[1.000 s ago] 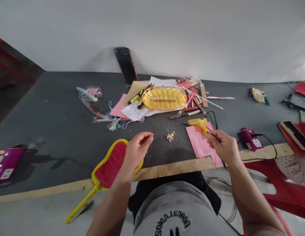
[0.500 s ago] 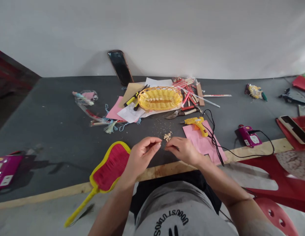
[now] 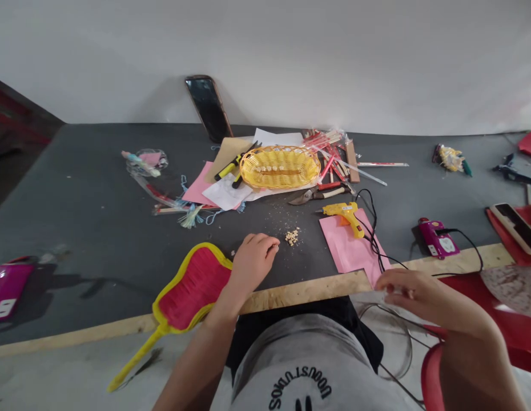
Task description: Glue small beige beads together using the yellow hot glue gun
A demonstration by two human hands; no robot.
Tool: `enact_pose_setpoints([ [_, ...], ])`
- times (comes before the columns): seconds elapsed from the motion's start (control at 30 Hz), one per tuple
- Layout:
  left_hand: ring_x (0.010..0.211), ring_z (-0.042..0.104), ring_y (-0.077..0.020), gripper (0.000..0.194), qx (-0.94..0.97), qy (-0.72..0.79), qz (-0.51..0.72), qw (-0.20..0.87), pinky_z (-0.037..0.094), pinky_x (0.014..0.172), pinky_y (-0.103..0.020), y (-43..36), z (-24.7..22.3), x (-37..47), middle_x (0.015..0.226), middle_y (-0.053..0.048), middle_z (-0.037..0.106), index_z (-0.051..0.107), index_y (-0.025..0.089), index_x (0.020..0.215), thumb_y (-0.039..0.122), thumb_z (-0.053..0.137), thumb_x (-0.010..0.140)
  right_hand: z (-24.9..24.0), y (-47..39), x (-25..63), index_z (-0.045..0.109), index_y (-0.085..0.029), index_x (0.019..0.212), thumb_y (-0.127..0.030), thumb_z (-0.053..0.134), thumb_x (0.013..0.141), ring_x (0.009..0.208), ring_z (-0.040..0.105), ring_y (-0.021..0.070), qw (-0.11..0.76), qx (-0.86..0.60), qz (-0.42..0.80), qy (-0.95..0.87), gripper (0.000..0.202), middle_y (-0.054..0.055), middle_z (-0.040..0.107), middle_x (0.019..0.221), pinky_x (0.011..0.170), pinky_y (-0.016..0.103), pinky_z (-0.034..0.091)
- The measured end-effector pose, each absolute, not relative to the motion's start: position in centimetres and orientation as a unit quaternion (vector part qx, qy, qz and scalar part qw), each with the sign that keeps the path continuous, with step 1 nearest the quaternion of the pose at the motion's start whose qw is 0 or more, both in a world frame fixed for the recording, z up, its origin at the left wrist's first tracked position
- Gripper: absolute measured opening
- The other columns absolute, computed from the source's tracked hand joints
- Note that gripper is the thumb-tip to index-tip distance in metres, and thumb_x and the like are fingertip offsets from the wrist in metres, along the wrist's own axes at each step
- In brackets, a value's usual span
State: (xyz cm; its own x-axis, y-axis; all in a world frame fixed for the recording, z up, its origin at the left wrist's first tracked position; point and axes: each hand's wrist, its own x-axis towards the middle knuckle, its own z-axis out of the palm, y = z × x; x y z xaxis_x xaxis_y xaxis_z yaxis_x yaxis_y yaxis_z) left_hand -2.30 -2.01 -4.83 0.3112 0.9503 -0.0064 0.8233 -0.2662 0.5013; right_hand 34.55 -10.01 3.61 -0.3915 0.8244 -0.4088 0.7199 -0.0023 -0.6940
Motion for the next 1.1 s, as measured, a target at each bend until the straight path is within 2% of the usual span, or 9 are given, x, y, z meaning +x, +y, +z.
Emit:
enact_pose_setpoints([
  [0.07, 0.101, 0.064, -0.0287, 0.032, 0.785, 0.571, 0.138, 0.196, 0.051, 0.093, -0.042, -1.9, -4.8, -2.1, 0.105, -0.01, 0.073, 0.074, 0.021, 0.107, 0.009, 0.051, 0.088, 3.4, -9.8, 34.9, 0.074, -0.027, 0.116, -0.04, 0.071, 0.085, 0.076, 0.07, 0.0179, 0.009, -0.563, 0.439, -0.701, 0.033, 0.007, 0.076, 0.109, 0.071, 0.029, 0.055],
  [0.13, 0.105, 0.063, -0.0284, 0.045, 0.784, 0.577, 0.13, 0.189, 0.051, 0.094, -0.04, -1.7, -4.7, -1.8, 0.113, -0.01, 0.071, 0.072, 0.02, 0.115, 0.0, 0.05, 0.081, 2.8, -9.0, 34.5, 0.072, -0.027, 0.12, -0.045, 0.067, 0.088, 0.069, 0.067, 0.0166, 0.01, -0.595, 0.413, -0.69, 0.038, 0.006, 0.077, 0.102, 0.065, 0.028, 0.052],
  [0.33, 0.1, 0.061, -0.0298, 0.02, 0.793, 0.572, 0.123, 0.169, 0.051, 0.092, -0.043, -0.7, -4.7, -0.5, 0.105, -0.01, 0.07, 0.073, 0.02, 0.106, 0.016, 0.061, 0.09, -0.3, -3.5, 32.0, 0.067, -0.021, 0.081, -0.036, 0.053, 0.09, 0.059, 0.058, 0.016, 0.156, -0.702, 0.204, -0.665, 0.022, 0.003, 0.068, 0.069, 0.059, 0.027, 0.042],
  [0.5, 0.097, 0.062, -0.0294, 0.016, 0.803, 0.559, 0.141, 0.149, 0.05, 0.091, -0.045, 0.2, -4.3, 0.7, 0.101, -0.011, 0.071, 0.071, 0.018, 0.104, 0.018, 0.061, 0.091, -1.4, -1.7, 31.1, 0.065, -0.021, 0.09, -0.033, 0.051, 0.09, 0.053, 0.048, 0.0122, 0.269, -0.677, 0.256, -0.635, 0.019, 0.0, 0.059, 0.065, 0.054, 0.025, 0.037],
  [0.67, 0.107, 0.062, -0.0269, 0.023, 0.827, 0.49, 0.209, 0.179, 0.049, 0.1, -0.043, 0.5, -3.3, 3.0, 0.113, -0.011, 0.069, 0.067, 0.018, 0.115, 0.018, 0.059, 0.093, -0.1, -3.9, 31.4, 0.065, -0.02, 0.1, -0.042, 0.051, 0.096, 0.045, 0.03, 0.0085, 0.375, -0.616, 0.431, -0.542, 0.027, -0.008, 0.038, 0.056, 0.044, 0.022, 0.024],
  [0.73, 0.113, 0.06, -0.0287, 0.029, 0.83, 0.488, 0.199, 0.183, 0.048, 0.102, -0.044, 0.6, -3.2, 3.6, 0.12, -0.013, 0.067, 0.066, 0.018, 0.12, 0.017, 0.06, 0.091, 0.5, -5.0, 32.0, 0.066, -0.02, 0.1, -0.044, 0.055, 0.095, 0.048, 0.038, 0.0088, 0.343, -0.595, 0.46, -0.562, 0.028, -0.005, 0.047, 0.06, 0.045, 0.021, 0.03],
  [0.8, 0.116, 0.058, -0.0311, 0.035, 0.822, 0.514, 0.17, 0.176, 0.046, 0.102, -0.046, 0.8, -3.1, 3.7, 0.125, -0.013, 0.065, 0.065, 0.019, 0.123, 0.014, 0.06, 0.089, 0.7, -5.6, 32.6, 0.068, -0.021, 0.108, -0.042, 0.061, 0.092, 0.064, 0.056, 0.0132, 0.281, -0.591, 0.44, -0.614, 0.027, 0.003, 0.064, 0.081, 0.053, 0.024, 0.044],
  [0.9, 0.115, 0.057, -0.0338, 0.039, 0.804, 0.558, 0.126, 0.164, 0.047, 0.096, -0.049, 1.3, -3.2, 3.4, 0.124, -0.014, 0.066, 0.064, 0.021, 0.126, 0.012, 0.06, 0.088, -0.1, -4.9, 32.6, 0.066, -0.022, 0.118, -0.038, 0.063, 0.089, 0.096, 0.065, 0.0236, 0.218, -0.64, 0.297, -0.675, 0.033, 0.012, 0.068, 0.114, 0.074, 0.035, 0.054],
  [1.1, 0.11, 0.058, -0.038, 0.02, 0.804, 0.569, 0.065, 0.157, 0.047, 0.089, -0.05, 2.4, -3.1, 4.0, 0.108, -0.017, 0.071, 0.071, 0.019, 0.106, 0.019, 0.057, 0.091, -3.1, -0.2, 29.9, 0.062, -0.015, 0.108, -0.034, 0.059, 0.092, 0.093, 0.066, 0.0302, 0.114, -0.69, 0.108, -0.707, 0.025, 0.017, 0.071, 0.103, 0.084, 0.04, 0.05],
])
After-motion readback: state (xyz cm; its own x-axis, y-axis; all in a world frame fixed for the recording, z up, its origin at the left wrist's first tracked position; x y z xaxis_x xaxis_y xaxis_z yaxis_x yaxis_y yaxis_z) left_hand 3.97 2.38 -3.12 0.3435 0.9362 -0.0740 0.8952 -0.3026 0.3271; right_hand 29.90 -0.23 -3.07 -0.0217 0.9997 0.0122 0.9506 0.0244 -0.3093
